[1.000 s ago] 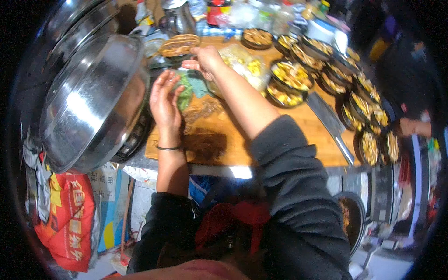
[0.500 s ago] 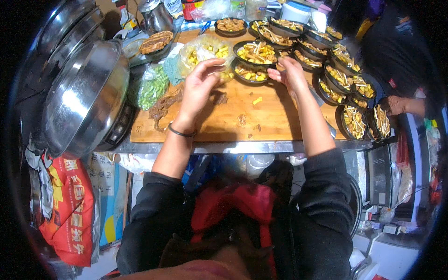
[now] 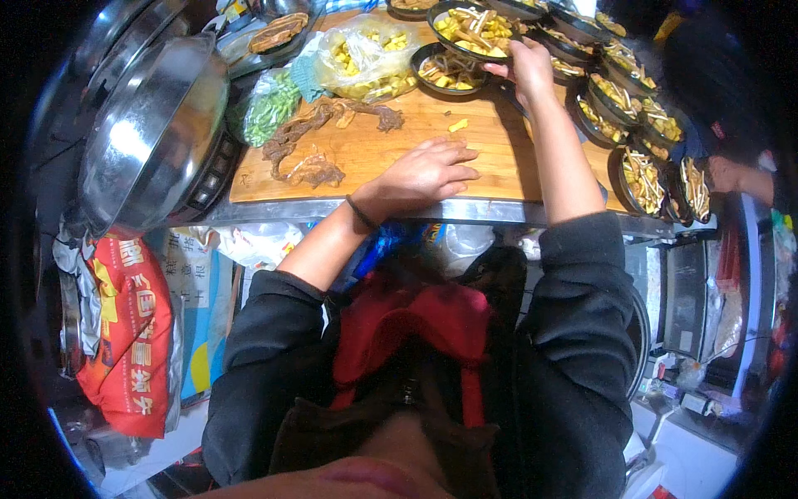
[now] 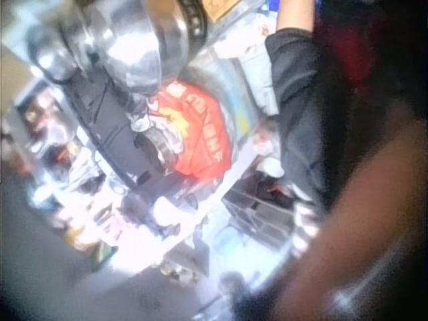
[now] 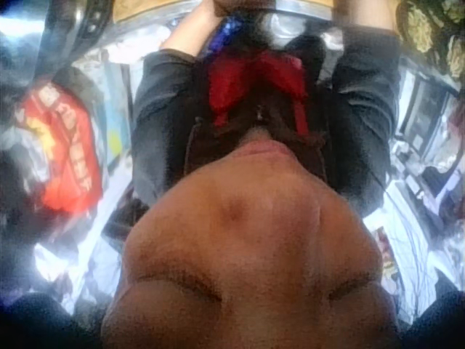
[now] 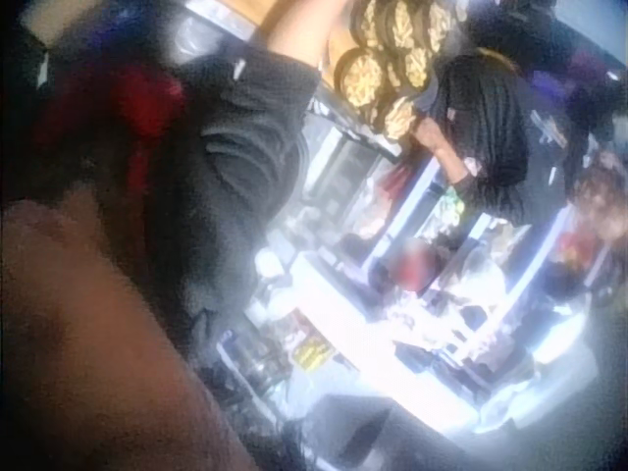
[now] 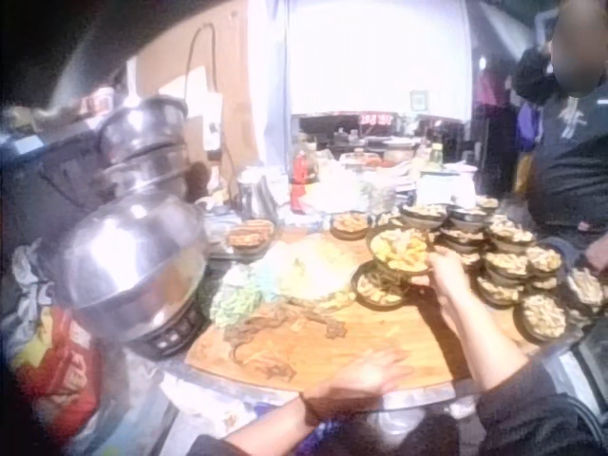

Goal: The person repeatedly picks up thin strips of cooked meat from a cutting board and places them on top of yellow diced items in small black bowls. The person arranges the meat strips by hand across multiple bowls without using any tools.

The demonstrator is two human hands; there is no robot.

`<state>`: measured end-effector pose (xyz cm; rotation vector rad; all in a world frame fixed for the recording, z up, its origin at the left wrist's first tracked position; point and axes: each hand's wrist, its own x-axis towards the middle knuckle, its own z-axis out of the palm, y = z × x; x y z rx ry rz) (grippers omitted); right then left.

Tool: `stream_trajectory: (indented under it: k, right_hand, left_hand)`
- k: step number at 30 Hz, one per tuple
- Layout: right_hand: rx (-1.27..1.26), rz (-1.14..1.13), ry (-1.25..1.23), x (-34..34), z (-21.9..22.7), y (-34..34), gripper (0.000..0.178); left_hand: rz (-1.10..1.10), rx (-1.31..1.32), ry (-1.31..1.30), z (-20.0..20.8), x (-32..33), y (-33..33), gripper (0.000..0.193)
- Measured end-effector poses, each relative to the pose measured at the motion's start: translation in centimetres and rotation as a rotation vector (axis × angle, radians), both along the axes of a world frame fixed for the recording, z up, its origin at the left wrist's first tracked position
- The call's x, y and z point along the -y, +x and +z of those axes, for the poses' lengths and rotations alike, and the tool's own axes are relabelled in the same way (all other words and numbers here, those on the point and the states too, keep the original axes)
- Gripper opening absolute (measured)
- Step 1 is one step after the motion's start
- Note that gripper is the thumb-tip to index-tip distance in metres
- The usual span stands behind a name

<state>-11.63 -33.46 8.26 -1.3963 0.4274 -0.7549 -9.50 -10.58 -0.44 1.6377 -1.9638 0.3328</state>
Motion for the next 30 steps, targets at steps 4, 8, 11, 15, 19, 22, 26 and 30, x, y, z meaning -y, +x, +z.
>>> stream_trajectory:
  k: [4,8,11,15,19,22,26,30]
  right_hand:
    - [-0.064,0.068,-0.056,0.0,0.8,-5.5,0.05]
    - [-0.228,0.128,0.0,-0.8,-1.4,-11.1,0.054]
    - [-0.299,0.157,0.037,-1.3,-4.2,-13.7,0.053]
    - [-0.297,0.243,0.083,-0.7,-6.0,-15.1,0.055]
    - [-0.306,0.281,0.125,-0.4,-6.1,-15.9,0.059]
    - [-0.223,0.296,0.231,-1.0,-6.1,-16.1,0.062]
    - [-0.211,0.369,0.268,-1.7,-6.1,-15.1,0.06]
    - [-0.482,0.055,-0.475,-2.5,-4.9,-13.4,0.049]
  left_hand:
    - [0.106,-0.038,0.167,-0.8,-0.1,2.3,0.016]
    - [0.445,0.078,0.099,-0.2,-2.1,5.1,0.011]
    - [0.471,0.01,0.006,0.4,-1.3,5.1,0.014]
    - [0.355,-0.217,0.058,0.9,3.3,4.1,0.018]
    - [0.363,-0.222,0.216,1.3,6.1,4.6,0.022]
    - [0.512,-0.357,0.165,2.2,5.5,4.9,0.025]
    - [0.438,-0.61,-0.076,3.9,3.7,2.7,0.021]
    - [0.433,-0.308,0.109,5.2,2.5,0.1,0.024]
